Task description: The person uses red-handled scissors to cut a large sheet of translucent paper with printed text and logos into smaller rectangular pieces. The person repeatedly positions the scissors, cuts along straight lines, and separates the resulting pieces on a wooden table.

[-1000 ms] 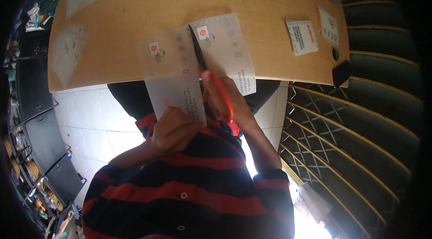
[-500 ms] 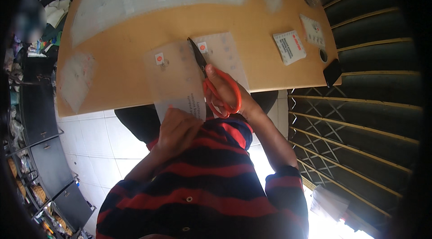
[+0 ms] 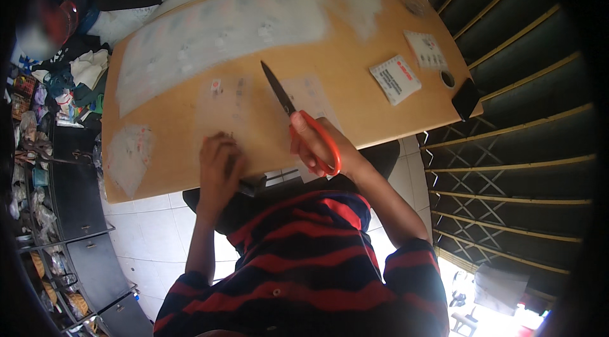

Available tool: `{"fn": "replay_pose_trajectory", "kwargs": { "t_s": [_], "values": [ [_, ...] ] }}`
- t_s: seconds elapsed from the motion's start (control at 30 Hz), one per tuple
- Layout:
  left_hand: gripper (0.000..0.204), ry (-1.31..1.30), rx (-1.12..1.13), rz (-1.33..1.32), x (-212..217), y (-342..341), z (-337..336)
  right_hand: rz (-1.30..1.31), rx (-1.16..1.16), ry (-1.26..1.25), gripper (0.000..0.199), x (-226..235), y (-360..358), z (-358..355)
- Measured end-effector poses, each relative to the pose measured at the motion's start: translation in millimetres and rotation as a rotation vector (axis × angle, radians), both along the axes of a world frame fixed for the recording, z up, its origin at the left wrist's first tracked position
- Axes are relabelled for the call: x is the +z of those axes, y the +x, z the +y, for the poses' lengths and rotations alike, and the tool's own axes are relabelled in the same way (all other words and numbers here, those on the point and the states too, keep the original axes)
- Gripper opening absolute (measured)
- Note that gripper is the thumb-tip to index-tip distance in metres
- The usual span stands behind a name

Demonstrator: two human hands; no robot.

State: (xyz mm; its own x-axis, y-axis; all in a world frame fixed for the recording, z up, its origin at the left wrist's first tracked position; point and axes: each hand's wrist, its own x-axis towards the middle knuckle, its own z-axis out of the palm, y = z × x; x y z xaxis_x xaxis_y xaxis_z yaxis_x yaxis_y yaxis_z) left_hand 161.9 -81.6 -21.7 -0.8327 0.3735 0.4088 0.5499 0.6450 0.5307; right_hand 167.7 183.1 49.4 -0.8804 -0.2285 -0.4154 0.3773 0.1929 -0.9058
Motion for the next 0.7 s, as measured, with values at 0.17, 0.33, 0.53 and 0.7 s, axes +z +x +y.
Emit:
{"fn": "replay_pose_trajectory", "kwargs": {
  "t_s": [0.17, 0.33, 0.53, 0.7],
  "values": [
    [0.027, 0.039, -0.122, 0.046, 13, -18, 48, 0.141, -0.127, -0.083, 0.083, 10, 32, 21],
    [0.037, -0.108, -0.211, 0.102, 1, -35, 105, 0.102, -0.18, 0.022, 0.087, -5, 65, 48],
    [0.05, -0.491, -0.482, 0.088, 17, -103, 92, 0.055, -0.156, -0.018, 0.093, -27, 123, 77],
    [0.05, -0.284, -0.411, -0.008, 19, -87, 99, -0.014, -0.107, -0.142, 0.084, -51, 159, 74]
  ]
}}
